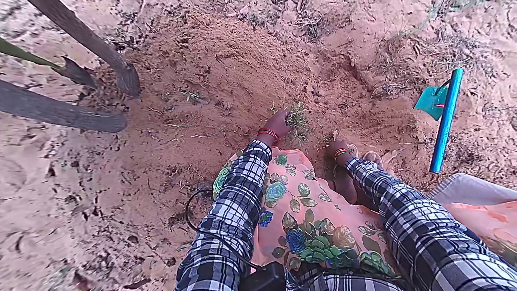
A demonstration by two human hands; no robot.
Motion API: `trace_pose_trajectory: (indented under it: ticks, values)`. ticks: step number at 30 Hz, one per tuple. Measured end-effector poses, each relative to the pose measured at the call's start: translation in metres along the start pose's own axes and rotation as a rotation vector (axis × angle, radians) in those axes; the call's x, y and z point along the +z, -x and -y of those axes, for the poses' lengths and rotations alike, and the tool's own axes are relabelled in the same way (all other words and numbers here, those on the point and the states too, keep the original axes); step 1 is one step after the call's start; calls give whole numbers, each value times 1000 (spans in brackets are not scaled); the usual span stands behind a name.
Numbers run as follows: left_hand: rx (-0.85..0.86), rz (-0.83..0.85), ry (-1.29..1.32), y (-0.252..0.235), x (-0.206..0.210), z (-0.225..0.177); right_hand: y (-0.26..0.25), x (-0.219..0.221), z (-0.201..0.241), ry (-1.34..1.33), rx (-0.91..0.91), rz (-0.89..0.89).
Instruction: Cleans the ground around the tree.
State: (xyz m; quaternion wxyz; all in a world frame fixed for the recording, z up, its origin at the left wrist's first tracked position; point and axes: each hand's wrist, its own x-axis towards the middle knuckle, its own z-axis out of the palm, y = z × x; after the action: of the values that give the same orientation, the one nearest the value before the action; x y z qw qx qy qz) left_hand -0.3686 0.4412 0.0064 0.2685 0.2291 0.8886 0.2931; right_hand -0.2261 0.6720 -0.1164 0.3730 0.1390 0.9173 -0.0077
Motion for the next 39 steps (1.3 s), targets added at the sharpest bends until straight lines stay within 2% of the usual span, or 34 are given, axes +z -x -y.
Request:
trace_pose_trajectory:
  ticks: [5, 10, 14, 17, 20, 25, 30, 34, 36, 39]
  values:
    - [-13, 12, -10, 2, -1, 1, -2, 5, -1, 22, -32, -15]
    - [7, -6, 10, 0, -1, 3, -3, -5, -6, -294, 16, -174]
    - [26, -7, 13, -2, 1, 7, 6, -17, -17, -253, -82, -171]
    - [8, 6, 0, 1, -2, 0, 14, -29, -15, -140, -140, 6]
    - [-4, 11, -26, 0, -2, -3, 33, -28, 7, 53, -153, 148]
    - [-5, -1, -8, 0, -2, 0, 85, 3, 61, 369, -84, 345]
    - [-13, 12, -15, 3, -2, -2, 57, 11, 45, 125, -26, 236]
    - [-10, 2, -11, 1, -3, -3, 31, -5, 6, -188, 3, -95]
    - [-8, -2, -4, 4, -4, -3, 26, -32, -6, -203, 16, -129]
    - [-6, 2, -5, 1, -3, -2, 15, -56, -22, -184, -33, -70]
